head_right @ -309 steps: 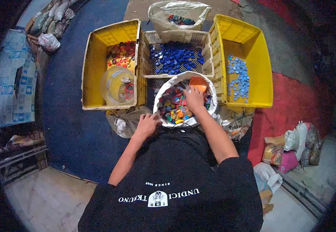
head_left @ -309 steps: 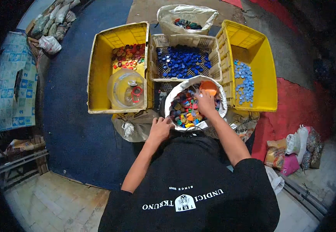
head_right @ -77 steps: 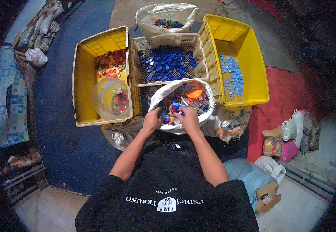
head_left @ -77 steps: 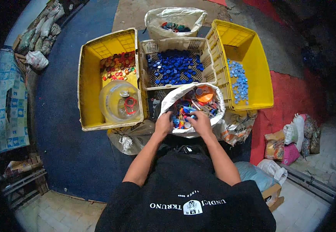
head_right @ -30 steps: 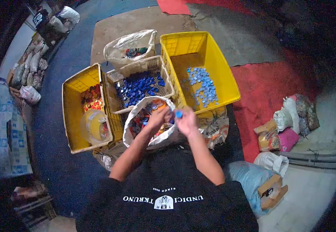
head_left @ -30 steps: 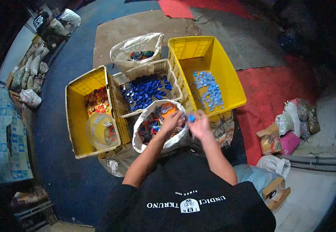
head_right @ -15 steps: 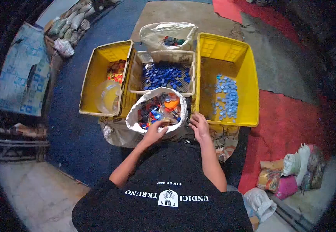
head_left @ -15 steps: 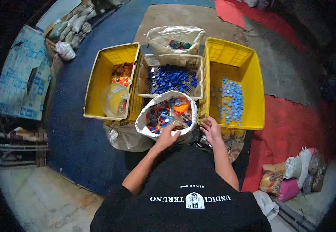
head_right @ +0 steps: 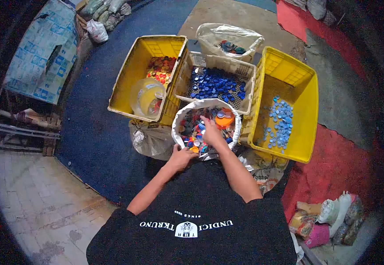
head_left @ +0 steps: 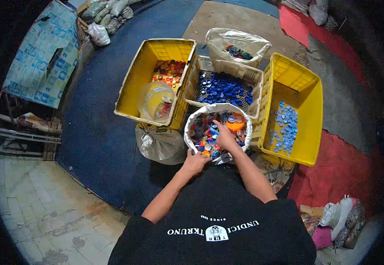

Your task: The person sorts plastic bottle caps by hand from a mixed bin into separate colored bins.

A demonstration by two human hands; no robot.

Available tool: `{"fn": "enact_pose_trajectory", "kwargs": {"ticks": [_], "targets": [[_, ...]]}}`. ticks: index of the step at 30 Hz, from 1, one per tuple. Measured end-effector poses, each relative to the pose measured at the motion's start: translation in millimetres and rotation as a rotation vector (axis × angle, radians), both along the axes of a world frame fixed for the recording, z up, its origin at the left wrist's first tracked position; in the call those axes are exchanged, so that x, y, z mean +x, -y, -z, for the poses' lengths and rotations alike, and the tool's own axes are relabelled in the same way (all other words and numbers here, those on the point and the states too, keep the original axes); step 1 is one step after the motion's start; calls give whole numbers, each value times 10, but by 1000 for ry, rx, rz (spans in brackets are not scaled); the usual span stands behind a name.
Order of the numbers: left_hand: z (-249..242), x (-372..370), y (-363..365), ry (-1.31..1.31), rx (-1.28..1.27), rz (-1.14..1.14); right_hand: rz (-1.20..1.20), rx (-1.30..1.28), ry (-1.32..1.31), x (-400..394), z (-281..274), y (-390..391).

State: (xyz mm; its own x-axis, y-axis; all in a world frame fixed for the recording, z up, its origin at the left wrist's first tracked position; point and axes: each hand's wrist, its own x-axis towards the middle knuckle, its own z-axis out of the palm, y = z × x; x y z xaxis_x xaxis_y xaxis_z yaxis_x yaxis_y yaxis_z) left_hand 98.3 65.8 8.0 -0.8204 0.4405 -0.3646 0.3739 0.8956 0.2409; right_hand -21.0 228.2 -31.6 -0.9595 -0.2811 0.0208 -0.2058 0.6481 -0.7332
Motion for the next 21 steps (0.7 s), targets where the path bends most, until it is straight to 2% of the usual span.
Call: {"fn": "enact_pose_trajectory", "kwargs": {"ticks": [1,3,5,7,8,11,15,17,18,19,20,21], "targets": [[-39,20,38,3,-1,-1,-1,-1,3,-40,29,53],[-104,53,126,-78,145,15,-25,161,170,-166,124,133],[-151,53,210,-74,150,53,-71,257,149,-227,252,210],[-260,29,307,-43,368,72,-159,433,117,-214,177,331],[-285,8,343,-35,392,61,-182,535,58,-202,192,388],[-353,-108,479,-109,499,62,-88,620,-37,-202,416,490],[-298,-400,628,-41,711,-14,-51,554,42,-98,325,444],[-313,-637,616,-80,961,-339,68,339,17,33,58,384],[-253,-761,615,-77,894,-382,99,327,143,100,-126,351],[-154,-876,616,-69,824,-419,113,335,153,187,-126,304],[-59,-1019,619,6,545,-319,131,303,123,251,-131,232],[11,-1140,547,192,238,-315,148,271,93,304,-142,174]]}}
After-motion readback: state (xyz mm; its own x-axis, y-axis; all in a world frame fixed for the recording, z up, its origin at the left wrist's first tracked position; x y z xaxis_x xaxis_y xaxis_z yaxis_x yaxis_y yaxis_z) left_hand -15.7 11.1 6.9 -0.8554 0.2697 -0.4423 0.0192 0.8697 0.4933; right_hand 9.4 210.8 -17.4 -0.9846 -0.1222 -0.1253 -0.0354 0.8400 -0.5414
